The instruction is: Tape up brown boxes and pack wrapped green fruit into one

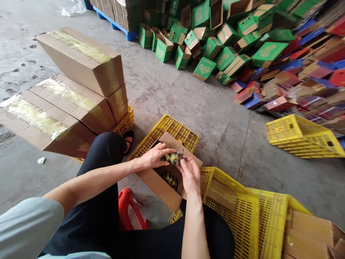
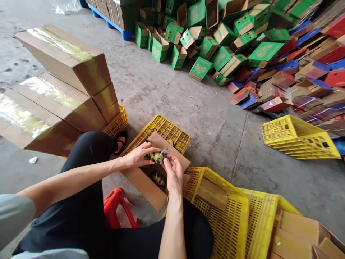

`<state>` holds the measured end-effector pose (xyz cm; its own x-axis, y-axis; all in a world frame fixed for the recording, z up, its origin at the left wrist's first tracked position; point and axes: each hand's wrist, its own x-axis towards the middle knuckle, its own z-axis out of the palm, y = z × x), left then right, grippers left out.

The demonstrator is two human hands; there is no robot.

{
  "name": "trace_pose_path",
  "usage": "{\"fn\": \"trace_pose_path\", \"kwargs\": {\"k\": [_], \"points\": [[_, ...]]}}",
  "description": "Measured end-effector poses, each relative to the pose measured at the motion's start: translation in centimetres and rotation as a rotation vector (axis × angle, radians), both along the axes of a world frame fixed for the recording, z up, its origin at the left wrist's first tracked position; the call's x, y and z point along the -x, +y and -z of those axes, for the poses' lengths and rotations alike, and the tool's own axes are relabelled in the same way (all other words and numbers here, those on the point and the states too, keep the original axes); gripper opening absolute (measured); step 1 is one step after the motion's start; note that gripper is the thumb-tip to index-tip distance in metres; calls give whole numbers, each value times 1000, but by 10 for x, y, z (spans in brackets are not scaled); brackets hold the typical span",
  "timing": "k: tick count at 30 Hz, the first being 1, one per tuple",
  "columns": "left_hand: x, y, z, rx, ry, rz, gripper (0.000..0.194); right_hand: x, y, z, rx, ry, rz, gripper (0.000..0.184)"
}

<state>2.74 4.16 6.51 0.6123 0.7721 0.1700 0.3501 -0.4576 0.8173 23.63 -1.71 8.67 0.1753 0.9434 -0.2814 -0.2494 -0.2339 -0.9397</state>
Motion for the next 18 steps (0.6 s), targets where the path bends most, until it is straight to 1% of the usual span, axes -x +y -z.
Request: {"fn": "trace_pose_path", "kwargs": {"k": [1, 3, 5, 6, 7, 9, 11, 12, 14, 16, 18], "points": [[0, -1, 0, 2, -20, 9, 67, 0, 0, 1, 12, -10, 20, 36], [0, -3, 1, 53, -113, 9, 86, 0, -1, 4, 14, -12, 72, 37], [-2, -4, 4, 191, -239, -2, 100, -2, -2, 6, -7, -9, 127, 37], [-3, -4, 5, 286, -300, -7, 101, -2, -2, 7, -20, -7, 151, 37], [-4, -3, 7, 387, -352, -8, 98, -3, -3, 8, -31, -4, 168, 36], [-7, -2, 11, 578, -432, 9, 86, -4, -4, 9, -46, 1, 185, 34], [-9, 0, 13, 702, -493, 25, 78, -4, -4, 9, -58, 5, 179, 32], [-10, 1, 13, 737, -517, 22, 75, -4, -4, 9, -66, 7, 168, 32], [-11, 2, 12, 762, -547, -11, 74, -3, -4, 8, -84, 5, 126, 38], [-10, 3, 10, 753, -552, -37, 76, -3, -4, 8, -93, -26, 75, 44], [-8, 3, 7, 721, -538, -39, 75, -3, -4, 9, -87, -70, 51, 41]]}}
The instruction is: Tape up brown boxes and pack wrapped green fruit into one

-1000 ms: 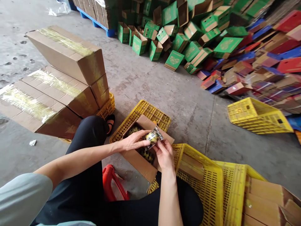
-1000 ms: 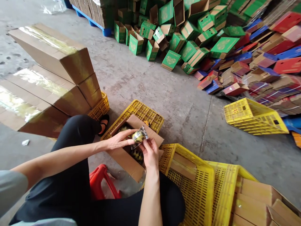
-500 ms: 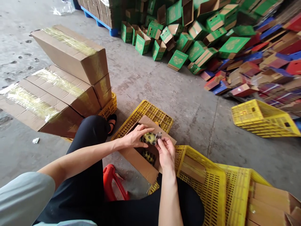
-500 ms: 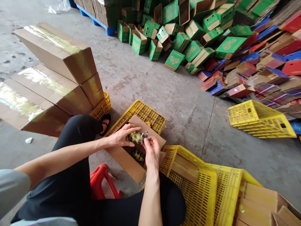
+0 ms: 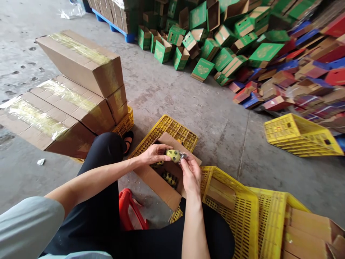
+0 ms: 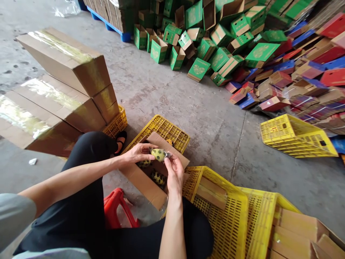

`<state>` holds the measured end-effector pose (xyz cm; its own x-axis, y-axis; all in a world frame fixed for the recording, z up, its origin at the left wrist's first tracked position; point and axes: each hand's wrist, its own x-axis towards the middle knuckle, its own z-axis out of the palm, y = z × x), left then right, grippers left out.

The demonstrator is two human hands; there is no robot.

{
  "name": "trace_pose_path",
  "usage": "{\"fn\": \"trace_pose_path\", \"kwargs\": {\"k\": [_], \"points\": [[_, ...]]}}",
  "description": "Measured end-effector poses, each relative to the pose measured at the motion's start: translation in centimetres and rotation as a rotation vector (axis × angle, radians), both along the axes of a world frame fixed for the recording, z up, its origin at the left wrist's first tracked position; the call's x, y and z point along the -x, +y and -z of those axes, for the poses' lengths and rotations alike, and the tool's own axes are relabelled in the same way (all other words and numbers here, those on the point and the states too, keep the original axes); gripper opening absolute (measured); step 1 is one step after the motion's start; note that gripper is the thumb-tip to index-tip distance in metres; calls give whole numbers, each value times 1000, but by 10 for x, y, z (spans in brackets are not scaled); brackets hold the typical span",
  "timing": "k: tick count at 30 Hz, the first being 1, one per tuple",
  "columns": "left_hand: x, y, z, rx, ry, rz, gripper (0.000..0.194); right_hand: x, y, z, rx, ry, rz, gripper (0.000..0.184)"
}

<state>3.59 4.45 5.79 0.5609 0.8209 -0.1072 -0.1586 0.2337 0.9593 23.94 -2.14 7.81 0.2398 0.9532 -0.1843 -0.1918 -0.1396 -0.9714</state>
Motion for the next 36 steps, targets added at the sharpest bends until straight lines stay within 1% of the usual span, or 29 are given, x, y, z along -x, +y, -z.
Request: {"fn": "trace_pose_path", "kwargs": {"k": [2, 5, 6, 8, 10, 12, 14, 16, 18, 20, 22, 23, 24, 26, 28, 31, 33, 36], "points": [[1, 0, -1, -51, 21, 5, 71, 0, 0, 1, 20, -16, 8, 36], [2, 0, -1, -131, 27, -24, 67, 1, -1, 0, 41, 4, 52, 33], [1, 0, -1, -152, 26, -42, 70, 1, -1, 0, 40, 8, 73, 33], [1, 1, -2, -175, 37, -87, 83, 1, -2, -1, 23, 4, 116, 32], [1, 1, -5, -171, 66, -114, 93, 0, -2, 0, -12, -18, 139, 30], [2, 2, -9, -142, 100, -128, 90, -1, -3, 2, -75, -68, 135, 24], [3, 3, -14, -63, 131, -118, 85, -2, -4, 4, -153, -120, 108, 18], [4, 3, -18, 56, 121, -67, 87, -1, -6, 5, -213, -153, 71, 14], [4, 2, -19, 147, 57, -6, 90, 1, -7, 3, -247, -184, 30, 12], [4, 2, -18, 171, -7, 12, 84, 3, -8, -1, -266, -240, 3, 10], [5, 3, -16, 147, -33, -18, 76, 4, -7, -6, -268, -301, -3, 4], [5, 3, -15, 127, -38, -36, 75, 5, -7, -8, -258, -304, 10, 7], [5, 4, -14, 105, -45, -51, 75, 5, -6, -10, -237, -277, 24, 16], [6, 6, -12, 60, -59, -77, 79, 4, -3, -11, -167, -151, 42, 34], [6, 7, -11, 9, -54, -93, 79, 3, -1, -9, -93, -49, 58, 44], [7, 6, -10, -78, -39, -82, 77, 1, -1, -2, -19, -77, 71, 54], [7, 5, -10, -121, -39, -56, 80, -1, -1, 3, 22, -112, 58, 54], [5, 4, -9, -131, -25, -49, 84, -5, -2, 10, 33, -132, 70, 41]]}}
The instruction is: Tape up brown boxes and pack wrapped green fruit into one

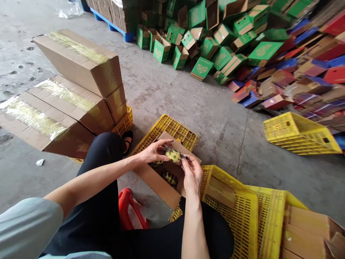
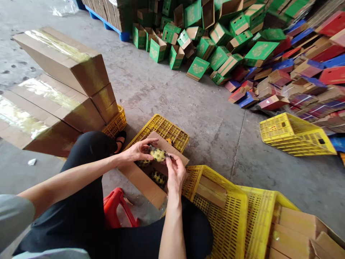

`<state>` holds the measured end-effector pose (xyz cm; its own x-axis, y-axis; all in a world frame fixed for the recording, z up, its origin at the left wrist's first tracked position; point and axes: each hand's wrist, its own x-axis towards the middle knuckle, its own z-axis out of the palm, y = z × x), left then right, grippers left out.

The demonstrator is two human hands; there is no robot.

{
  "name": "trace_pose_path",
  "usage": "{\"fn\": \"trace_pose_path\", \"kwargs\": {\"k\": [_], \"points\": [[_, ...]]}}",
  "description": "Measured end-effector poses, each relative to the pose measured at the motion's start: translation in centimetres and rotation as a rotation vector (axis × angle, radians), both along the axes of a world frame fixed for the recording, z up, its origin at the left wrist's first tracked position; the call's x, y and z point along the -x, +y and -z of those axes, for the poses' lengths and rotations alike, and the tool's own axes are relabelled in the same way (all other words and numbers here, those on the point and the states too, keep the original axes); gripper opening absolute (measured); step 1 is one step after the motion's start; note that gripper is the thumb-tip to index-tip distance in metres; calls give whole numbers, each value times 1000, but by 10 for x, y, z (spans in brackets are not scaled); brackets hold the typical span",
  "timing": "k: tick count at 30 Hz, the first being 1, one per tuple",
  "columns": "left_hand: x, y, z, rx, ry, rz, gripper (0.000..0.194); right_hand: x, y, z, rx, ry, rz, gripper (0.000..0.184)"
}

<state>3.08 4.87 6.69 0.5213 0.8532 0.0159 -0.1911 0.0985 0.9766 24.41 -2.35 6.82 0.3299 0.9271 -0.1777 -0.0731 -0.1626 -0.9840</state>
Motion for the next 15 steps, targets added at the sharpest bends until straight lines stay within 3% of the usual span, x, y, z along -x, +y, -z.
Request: {"fn": "trace_pose_path", "kwargs": {"k": [6, 11, 15], "points": [[-6, 0, 4, 206, -99, 96, 76, -3, -2, 4, -101, -7, 51, 28], [-5, -1, 1, 236, -117, 103, 73, -1, -3, -4, -135, 24, -29, 22], [-2, -2, -2, 197, -85, 64, 70, 4, -2, -13, -154, 47, -185, 38]]}}
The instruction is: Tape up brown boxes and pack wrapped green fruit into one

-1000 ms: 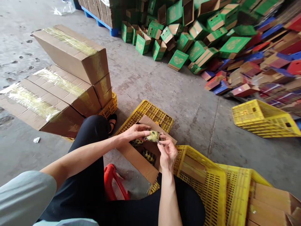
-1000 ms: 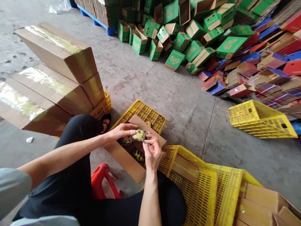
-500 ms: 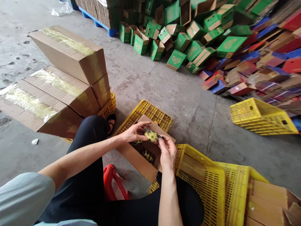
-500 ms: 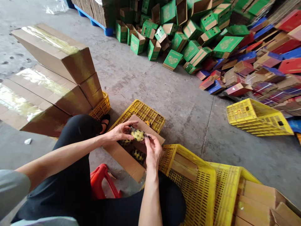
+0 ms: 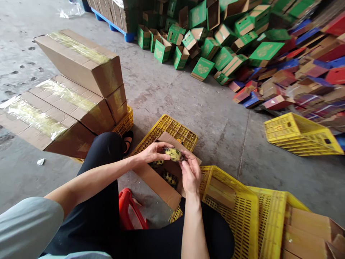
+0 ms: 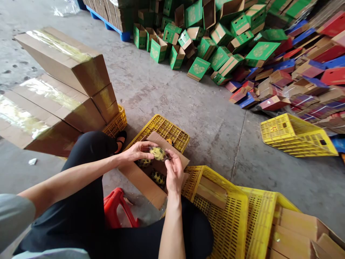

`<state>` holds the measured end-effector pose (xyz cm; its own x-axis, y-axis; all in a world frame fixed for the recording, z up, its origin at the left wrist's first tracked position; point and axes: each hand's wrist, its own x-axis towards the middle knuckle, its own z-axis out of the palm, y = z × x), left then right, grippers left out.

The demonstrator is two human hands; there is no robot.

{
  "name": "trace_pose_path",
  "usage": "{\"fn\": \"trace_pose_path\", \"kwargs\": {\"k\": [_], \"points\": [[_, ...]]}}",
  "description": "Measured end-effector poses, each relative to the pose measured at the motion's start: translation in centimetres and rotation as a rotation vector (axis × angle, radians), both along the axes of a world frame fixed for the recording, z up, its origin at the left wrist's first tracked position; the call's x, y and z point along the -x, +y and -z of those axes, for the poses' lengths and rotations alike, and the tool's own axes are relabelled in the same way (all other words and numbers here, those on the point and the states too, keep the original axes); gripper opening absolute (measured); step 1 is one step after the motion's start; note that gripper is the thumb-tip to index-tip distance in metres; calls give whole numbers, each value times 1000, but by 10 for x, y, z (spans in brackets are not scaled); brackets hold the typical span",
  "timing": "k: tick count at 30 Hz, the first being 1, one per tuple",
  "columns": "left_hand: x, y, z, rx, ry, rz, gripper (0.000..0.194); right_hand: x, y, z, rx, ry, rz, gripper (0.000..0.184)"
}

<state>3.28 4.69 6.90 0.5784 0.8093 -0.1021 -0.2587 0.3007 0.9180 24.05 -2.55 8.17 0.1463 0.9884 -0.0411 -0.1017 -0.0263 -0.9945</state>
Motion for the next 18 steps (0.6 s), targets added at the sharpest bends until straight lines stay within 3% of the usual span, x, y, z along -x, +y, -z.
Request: {"fn": "trace_pose_path", "kwargs": {"k": [2, 5, 10, 14, 18], "points": [[1, 0, -1, -31, 7, -5, 67, 1, 0, -1, 14, -21, -48, 51], [0, -1, -1, -73, -12, -7, 67, 2, 1, 3, 81, -41, -59, 56], [-3, -3, -3, -42, -73, 15, 100, -2, 2, 13, 82, -77, 91, 51], [-2, -1, -1, -25, 12, -30, 85, -2, 2, 15, -23, -132, 150, 40], [2, 2, 4, 10, 105, 43, 81, 1, 1, 10, -84, -187, 92, 29]]}}
